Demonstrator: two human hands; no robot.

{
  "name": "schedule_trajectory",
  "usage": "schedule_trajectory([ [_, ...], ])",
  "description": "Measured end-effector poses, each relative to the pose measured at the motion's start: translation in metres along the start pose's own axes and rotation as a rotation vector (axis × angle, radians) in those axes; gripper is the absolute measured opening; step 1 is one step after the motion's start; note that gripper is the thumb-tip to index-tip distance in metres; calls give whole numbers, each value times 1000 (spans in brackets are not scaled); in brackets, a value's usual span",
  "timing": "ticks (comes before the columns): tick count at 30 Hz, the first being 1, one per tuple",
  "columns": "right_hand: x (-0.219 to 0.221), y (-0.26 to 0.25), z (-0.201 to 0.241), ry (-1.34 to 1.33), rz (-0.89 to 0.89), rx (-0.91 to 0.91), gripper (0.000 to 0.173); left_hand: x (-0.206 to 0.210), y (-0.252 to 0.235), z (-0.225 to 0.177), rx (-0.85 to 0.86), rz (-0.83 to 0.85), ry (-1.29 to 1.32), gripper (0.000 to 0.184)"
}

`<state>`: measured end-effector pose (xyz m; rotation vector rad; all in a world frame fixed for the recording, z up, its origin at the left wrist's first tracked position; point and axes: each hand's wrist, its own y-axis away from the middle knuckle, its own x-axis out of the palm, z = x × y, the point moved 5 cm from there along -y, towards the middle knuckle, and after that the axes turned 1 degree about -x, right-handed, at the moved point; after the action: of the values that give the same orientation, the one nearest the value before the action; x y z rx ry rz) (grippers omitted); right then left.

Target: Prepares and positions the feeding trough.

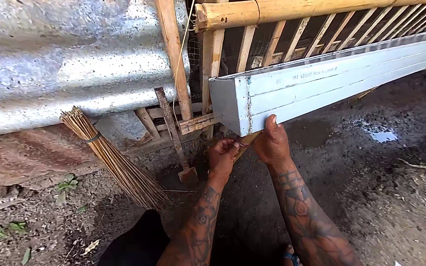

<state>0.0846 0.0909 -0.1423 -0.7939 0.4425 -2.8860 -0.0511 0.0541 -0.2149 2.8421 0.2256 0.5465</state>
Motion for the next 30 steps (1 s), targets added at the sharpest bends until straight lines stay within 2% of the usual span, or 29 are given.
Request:
schedule_trajectory([
  [2,1,-1,0,6,-6,-15,51,3,1,2,107,-31,16,18],
  [5,0,-1,-1,35,5,-45,50,2,2,1,210,-51,-211,38],
  [9,-1,-3,-2,30,-8,-50,48,2,0,-1,231,-41,-271,55],
  [15,-2,-3,-2,18,-25,-55,44,-11,0,0,312,11,-471,19],
  [20,-3,-4,-4,2,-37,-64,41,-9,4,4,291,174,-429,13],
  [30,-3,-1,-6,13,-42,-80,42,1,11,0,406,-112,-685,13],
])
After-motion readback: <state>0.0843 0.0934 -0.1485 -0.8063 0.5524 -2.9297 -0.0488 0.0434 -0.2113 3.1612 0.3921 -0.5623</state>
